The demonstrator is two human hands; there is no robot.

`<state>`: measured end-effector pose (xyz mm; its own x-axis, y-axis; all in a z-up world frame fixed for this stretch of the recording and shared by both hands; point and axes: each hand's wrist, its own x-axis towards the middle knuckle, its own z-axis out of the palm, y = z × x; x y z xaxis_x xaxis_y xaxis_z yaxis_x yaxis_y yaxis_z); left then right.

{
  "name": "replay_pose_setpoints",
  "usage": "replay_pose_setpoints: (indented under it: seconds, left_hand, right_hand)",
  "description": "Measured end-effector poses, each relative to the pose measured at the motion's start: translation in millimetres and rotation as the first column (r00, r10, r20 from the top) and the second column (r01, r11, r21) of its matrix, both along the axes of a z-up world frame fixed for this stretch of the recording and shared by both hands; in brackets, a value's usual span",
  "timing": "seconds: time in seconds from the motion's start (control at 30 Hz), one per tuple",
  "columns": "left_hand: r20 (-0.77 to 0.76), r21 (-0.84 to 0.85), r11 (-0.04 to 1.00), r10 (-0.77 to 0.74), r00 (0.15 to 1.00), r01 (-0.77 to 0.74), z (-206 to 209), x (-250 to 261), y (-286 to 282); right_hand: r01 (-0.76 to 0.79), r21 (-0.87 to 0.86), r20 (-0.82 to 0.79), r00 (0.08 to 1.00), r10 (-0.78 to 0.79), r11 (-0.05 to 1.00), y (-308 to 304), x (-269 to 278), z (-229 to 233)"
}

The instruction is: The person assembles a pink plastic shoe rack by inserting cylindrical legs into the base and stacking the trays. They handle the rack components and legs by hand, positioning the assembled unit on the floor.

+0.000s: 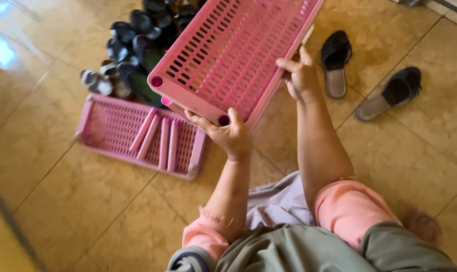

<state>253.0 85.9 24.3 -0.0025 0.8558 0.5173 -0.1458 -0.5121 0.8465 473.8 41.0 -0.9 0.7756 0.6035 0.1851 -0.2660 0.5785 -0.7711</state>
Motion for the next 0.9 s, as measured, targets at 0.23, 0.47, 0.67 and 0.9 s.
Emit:
replay_pose_setpoints:
  seconds: [0.23,0.47,0.67,0.9]
  left_hand:
    - [-0.228,-0.050,0.998,-0.042,0.973,0.032,6.6,93.9,29.0]
    - [-0.193,-0.255,0.905,-0.392,0.899,0.340,7.0,144.4,41.1]
    - [-0.092,-0.560,0.726,-0.534,0.841,0.400,15.5,159.7,63.3]
    - [0.121,-0.761,0.437,-0.629,0.768,0.479,1.3,166.6,79.1]
  right_hand:
    - [0.053,0.086,0.025,0.998,-0.055,0.995,29.9,70.6,18.3]
    - [-0.051,0.007,-0.100,0.994,0.052,0.999,23.9,81.5,19.1]
    - [-0.245,0.115,-0.317,0.909,0.270,0.963,7.1,54.8,-18.5]
    - [-0.409,0.100,-0.378,0.828,0.415,0.907,7.8,33.7,-11.4]
